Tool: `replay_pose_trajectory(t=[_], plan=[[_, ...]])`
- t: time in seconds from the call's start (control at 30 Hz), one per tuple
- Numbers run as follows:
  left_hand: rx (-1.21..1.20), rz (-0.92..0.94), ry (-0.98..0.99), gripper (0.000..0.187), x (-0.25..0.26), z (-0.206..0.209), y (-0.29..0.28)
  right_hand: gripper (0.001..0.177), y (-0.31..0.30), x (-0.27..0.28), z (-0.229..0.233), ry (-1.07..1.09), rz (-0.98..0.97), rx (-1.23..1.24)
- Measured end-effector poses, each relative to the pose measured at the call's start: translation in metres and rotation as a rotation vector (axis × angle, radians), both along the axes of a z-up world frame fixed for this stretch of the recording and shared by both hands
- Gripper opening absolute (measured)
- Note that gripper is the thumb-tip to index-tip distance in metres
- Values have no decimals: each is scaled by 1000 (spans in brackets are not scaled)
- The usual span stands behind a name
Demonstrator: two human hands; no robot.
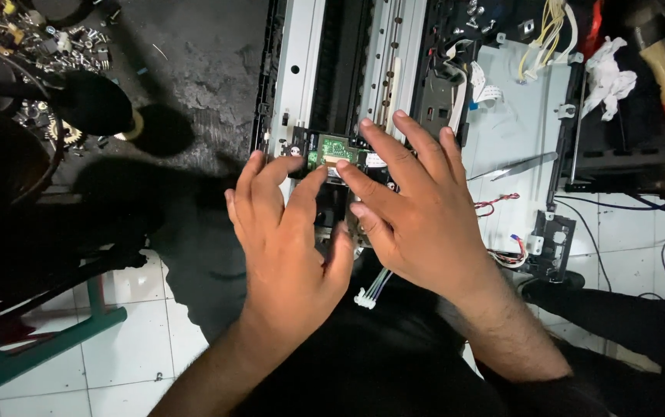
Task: The person repairs a disassembled printer by hand, manipulating internal components and connecting wires. They handle a small circuit board and ribbon cables, placing them into the printer's chassis.
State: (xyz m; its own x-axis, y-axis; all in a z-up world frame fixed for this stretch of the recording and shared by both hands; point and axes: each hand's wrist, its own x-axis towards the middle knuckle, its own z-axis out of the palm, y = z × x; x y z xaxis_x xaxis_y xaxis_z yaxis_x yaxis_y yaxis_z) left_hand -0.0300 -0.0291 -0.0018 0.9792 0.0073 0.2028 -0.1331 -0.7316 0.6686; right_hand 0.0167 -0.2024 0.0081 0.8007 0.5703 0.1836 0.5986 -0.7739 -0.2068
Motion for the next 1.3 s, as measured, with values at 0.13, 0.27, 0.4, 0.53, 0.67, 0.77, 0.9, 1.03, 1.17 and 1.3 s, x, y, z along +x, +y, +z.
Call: replay_pose_trajectory(t=[0.13, 0.27, 0.4, 0.53, 0.67, 0.77, 0.9, 1.03, 1.17, 1.3], plan=[[18, 13, 6, 51, 3, -1, -1, 47, 4, 0, 3, -13, -33, -20], [92, 26, -71, 39, 6, -4, -1, 42, 8, -1, 5, -55, -36, -23], [122, 48, -94, 33, 7, -3, -4, 41, 11, -2, 5, -102, -50, -85], [139, 54, -104, 33, 7, -4, -4, 40, 8, -2, 3, -137, -2, -74], [142, 55, -63, 33, 8, -1, -3, 42, 10, -4, 3, -146, -36, -117], [185, 58, -78, 31, 12, 0, 0, 49, 9, -5, 5, -156, -53, -139], [283, -1, -121, 32, 28, 3, 14, 56, 8, -3, 3, -119, -74, -160], [337, -127, -190, 27, 43, 11, 26, 59, 1, -4, -3, -26, -103, 73], [359, -153, -232, 22, 49, 14, 26, 33, 1, -3, -4, -82, -109, 234], [295, -213, -275, 15, 53, 14, 29, 25, 4, -2, 3, -48, -136, 188]])
